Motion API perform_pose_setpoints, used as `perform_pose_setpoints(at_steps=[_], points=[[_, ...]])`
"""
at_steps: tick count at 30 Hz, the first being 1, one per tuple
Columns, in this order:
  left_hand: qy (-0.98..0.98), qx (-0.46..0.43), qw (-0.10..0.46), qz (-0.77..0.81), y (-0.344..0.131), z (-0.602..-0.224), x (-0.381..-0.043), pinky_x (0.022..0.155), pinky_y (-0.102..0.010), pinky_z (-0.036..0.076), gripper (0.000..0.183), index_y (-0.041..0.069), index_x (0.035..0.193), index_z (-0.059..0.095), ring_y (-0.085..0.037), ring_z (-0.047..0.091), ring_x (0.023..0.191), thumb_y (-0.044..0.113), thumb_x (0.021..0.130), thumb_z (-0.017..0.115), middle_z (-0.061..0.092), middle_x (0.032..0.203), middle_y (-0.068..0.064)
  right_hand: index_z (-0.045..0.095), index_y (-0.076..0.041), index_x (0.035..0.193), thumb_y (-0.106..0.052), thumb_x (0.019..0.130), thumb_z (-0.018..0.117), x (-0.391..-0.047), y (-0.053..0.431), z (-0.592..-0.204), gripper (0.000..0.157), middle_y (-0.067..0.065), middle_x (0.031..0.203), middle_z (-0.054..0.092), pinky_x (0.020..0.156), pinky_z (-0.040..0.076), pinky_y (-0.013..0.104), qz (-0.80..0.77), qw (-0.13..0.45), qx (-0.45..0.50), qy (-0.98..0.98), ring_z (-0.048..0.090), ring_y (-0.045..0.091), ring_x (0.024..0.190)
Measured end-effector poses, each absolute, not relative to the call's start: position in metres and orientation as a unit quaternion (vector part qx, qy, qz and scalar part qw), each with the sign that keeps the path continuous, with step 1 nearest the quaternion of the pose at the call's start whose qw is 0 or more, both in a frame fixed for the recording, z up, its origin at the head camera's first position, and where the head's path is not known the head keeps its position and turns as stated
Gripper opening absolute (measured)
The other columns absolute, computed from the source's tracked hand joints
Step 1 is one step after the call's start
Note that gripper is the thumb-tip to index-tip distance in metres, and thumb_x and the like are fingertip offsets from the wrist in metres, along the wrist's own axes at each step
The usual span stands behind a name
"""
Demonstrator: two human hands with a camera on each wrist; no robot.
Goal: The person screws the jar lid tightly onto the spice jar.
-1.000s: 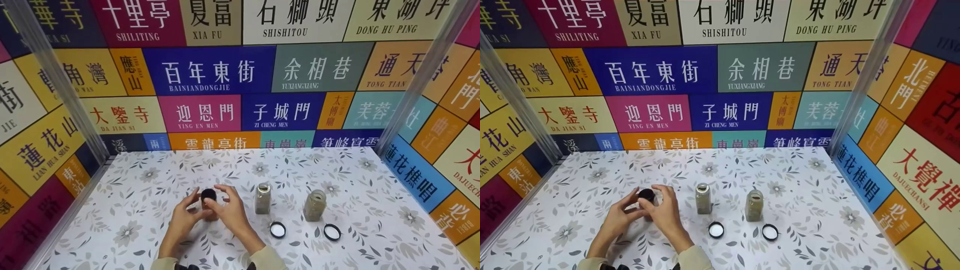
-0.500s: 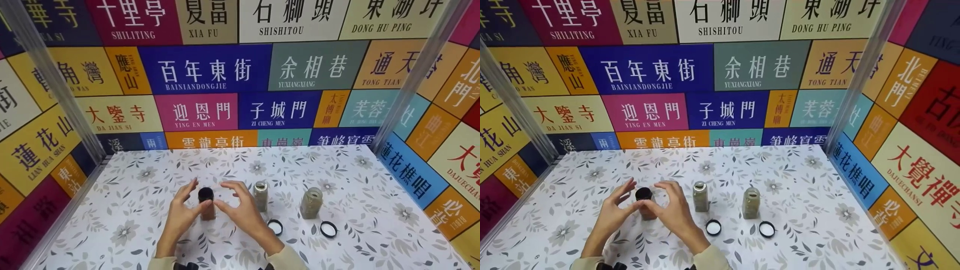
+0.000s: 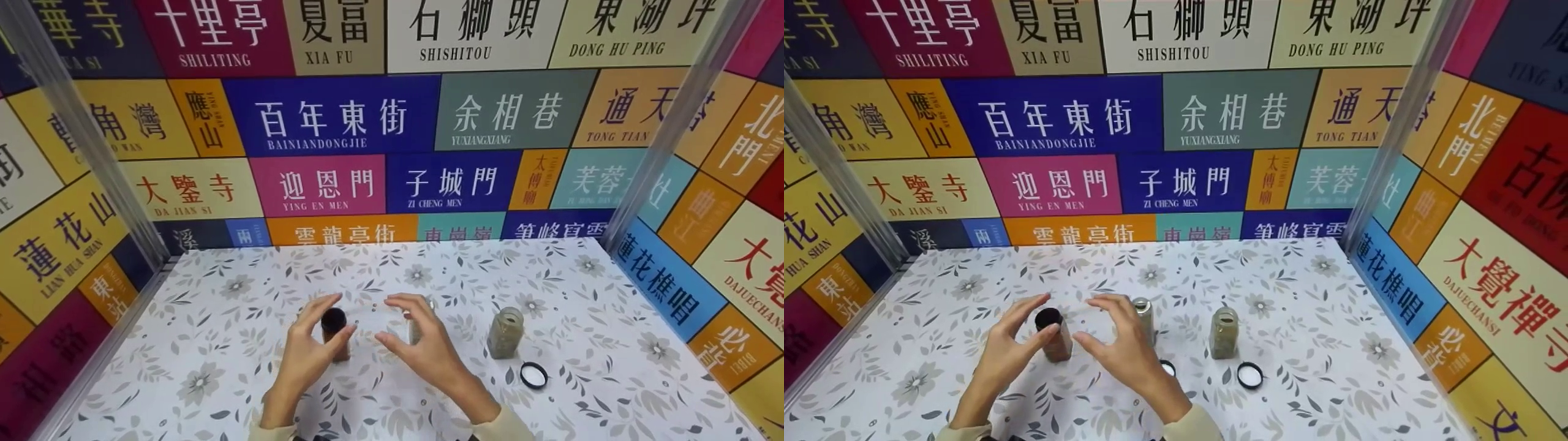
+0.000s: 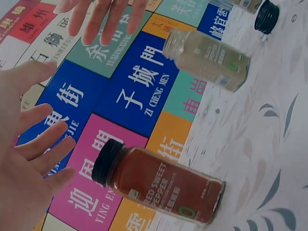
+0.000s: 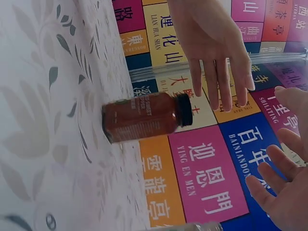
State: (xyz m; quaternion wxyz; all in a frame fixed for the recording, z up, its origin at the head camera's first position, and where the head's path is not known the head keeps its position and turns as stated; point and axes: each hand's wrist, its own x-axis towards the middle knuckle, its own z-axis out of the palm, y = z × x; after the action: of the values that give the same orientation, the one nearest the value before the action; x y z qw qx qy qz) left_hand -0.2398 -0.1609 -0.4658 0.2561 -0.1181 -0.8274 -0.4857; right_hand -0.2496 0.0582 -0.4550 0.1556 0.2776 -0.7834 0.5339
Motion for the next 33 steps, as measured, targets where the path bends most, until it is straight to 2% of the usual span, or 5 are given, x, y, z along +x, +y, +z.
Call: perform_pose_setpoints(at_steps=[9, 17, 20, 26, 33], points=[[-0.815, -0.16, 0.244, -0.501, -0.133, -0.468, -0.236, 0.11, -0.032, 0.048, 0.059, 0.01, 0.138, 0.06, -0.024, 0.06, 0.125, 0.022, 0.085, 0.081, 0.064, 0.132, -0.008, 0.055, -0.023, 0.137, -0.017, 0.087, 0.078, -0.25, 0.093, -0.46, 0.056, 0.0, 0.136, 0.057, 0.098, 0.054, 0.03, 0.507, 0.193, 0.314, -0.779, 0.057, 0.017, 0.125], [-0.812, -0.198, 0.24, -0.494, -0.104, -0.484, -0.236, 0.108, -0.046, 0.051, 0.067, 0.006, 0.143, 0.053, -0.029, 0.057, 0.129, 0.022, 0.084, 0.081, 0.061, 0.138, -0.012, 0.057, -0.017, 0.137, -0.012, 0.085, 0.079, -0.25, 0.118, -0.465, 0.057, 0.0, 0.138, 0.057, 0.098, 0.052, 0.032, 0.491, 0.201, 0.332, -0.78, 0.057, 0.016, 0.125], [-0.802, -0.208, 0.219, -0.515, -0.096, -0.492, -0.237, 0.107, -0.046, 0.052, 0.068, 0.005, 0.145, 0.05, -0.033, 0.055, 0.131, 0.021, 0.086, 0.08, 0.057, 0.141, -0.016, 0.057, -0.013, 0.137, -0.014, 0.085, 0.08, -0.25, 0.128, -0.467, 0.056, -0.001, 0.139, 0.056, 0.098, 0.051, 0.032, 0.485, 0.199, 0.322, -0.789, 0.055, 0.014, 0.126], [-0.798, -0.197, 0.15, -0.55, -0.082, -0.509, -0.241, 0.104, -0.05, 0.053, 0.076, 0.005, 0.151, 0.039, -0.041, 0.052, 0.132, 0.023, 0.088, 0.077, 0.049, 0.147, -0.02, 0.056, -0.021, 0.138, -0.013, 0.081, 0.083, -0.257, 0.153, -0.471, 0.064, -0.002, 0.138, 0.057, 0.099, 0.05, 0.024, 0.461, 0.214, 0.296, -0.809, 0.055, 0.011, 0.126], [-0.806, -0.182, 0.114, -0.551, -0.075, -0.525, -0.248, 0.101, -0.056, 0.053, 0.081, 0.001, 0.151, 0.035, -0.048, 0.052, 0.129, 0.018, 0.085, 0.079, 0.047, 0.145, -0.026, 0.055, -0.018, 0.14, -0.017, 0.081, 0.084, -0.257, 0.164, -0.477, 0.065, 0.001, 0.137, 0.056, 0.093, 0.053, 0.031, 0.448, 0.191, 0.284, -0.826, 0.057, 0.019, 0.121]])
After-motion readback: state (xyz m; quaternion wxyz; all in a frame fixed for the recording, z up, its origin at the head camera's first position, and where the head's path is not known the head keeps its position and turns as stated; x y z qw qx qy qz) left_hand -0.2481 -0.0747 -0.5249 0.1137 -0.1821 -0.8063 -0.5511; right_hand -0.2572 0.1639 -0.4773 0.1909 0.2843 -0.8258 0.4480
